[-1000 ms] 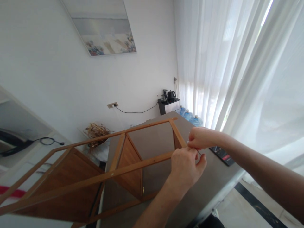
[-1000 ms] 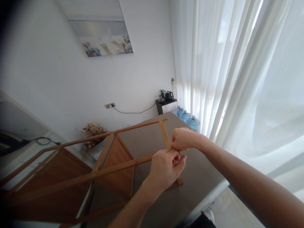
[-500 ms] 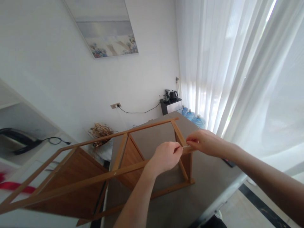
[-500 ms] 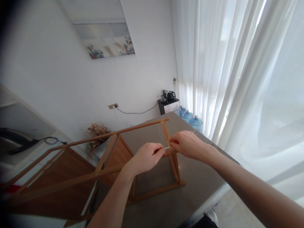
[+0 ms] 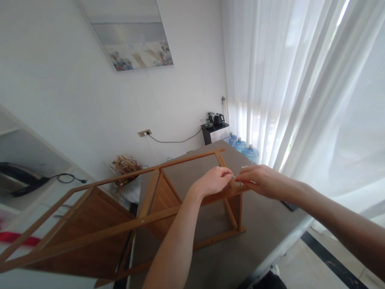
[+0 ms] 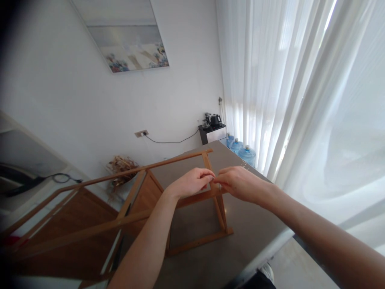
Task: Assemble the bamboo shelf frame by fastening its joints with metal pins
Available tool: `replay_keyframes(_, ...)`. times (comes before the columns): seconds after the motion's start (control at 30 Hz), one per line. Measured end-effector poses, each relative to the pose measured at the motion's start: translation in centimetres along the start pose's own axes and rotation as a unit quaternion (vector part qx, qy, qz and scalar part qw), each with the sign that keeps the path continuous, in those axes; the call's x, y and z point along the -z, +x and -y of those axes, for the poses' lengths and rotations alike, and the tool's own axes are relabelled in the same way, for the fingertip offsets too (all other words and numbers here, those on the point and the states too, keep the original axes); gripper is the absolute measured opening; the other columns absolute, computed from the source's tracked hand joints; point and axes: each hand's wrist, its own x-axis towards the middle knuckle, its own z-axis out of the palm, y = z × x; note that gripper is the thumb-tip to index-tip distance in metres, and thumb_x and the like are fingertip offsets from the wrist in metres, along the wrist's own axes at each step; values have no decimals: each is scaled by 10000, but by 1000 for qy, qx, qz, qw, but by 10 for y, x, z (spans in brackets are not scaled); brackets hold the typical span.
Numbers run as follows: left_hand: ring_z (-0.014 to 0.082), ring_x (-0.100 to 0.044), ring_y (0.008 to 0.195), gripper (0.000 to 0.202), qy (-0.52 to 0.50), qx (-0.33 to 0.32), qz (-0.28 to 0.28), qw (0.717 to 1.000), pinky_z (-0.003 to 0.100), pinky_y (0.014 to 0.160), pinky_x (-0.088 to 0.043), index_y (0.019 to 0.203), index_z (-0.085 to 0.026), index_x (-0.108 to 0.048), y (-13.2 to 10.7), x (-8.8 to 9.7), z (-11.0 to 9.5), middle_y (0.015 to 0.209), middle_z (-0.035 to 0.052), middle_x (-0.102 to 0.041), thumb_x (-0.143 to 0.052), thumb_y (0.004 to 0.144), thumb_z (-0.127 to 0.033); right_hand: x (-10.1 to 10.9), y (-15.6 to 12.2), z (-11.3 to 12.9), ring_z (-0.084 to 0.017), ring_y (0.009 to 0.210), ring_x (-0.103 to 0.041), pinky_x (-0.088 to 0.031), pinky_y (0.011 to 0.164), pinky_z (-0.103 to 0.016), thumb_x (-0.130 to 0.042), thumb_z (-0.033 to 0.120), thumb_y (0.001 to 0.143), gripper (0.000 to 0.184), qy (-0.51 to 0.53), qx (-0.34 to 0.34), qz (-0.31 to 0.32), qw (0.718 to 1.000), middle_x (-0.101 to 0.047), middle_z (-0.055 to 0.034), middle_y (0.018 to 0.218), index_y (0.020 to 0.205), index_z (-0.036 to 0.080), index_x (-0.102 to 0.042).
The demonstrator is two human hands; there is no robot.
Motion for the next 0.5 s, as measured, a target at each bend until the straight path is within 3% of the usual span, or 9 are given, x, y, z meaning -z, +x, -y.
replay_keyframes(0.2,156,-584,717,335,-4,-15,-27,1000,232,630,-429,1027,-186,-663,2,-3,-2,755,24,-643,-438,851,-360,5,8,1,-134,691,-538,-364,648,-250,-452,125,857,216,-70,63,58,994,-614,-43,762,783,160,-652)
replay_keyframes(0.33,170,-590,725,367,19,-8,-107,994,257,658,-434,1130,-181,-625,-5,-8,-2,756,38,-653,-454,854,-353,11,13,2,-131,669,-499,-308,581,-250,-490,111,824,215,-151,55,89,983,-571,-36,701,650,151,-610)
replay_keyframes(0.5,151,-559,654,299,45,-20,-157,986,250,620,-399,1046,-222,-640,-26,-18,-5,731,9,-645,-425,878,-345,17,22,13,-132,643,-516,-265,532,-250,-504,93,774,211,-196,8,142,970,-606,-58,736,607,150,-620)
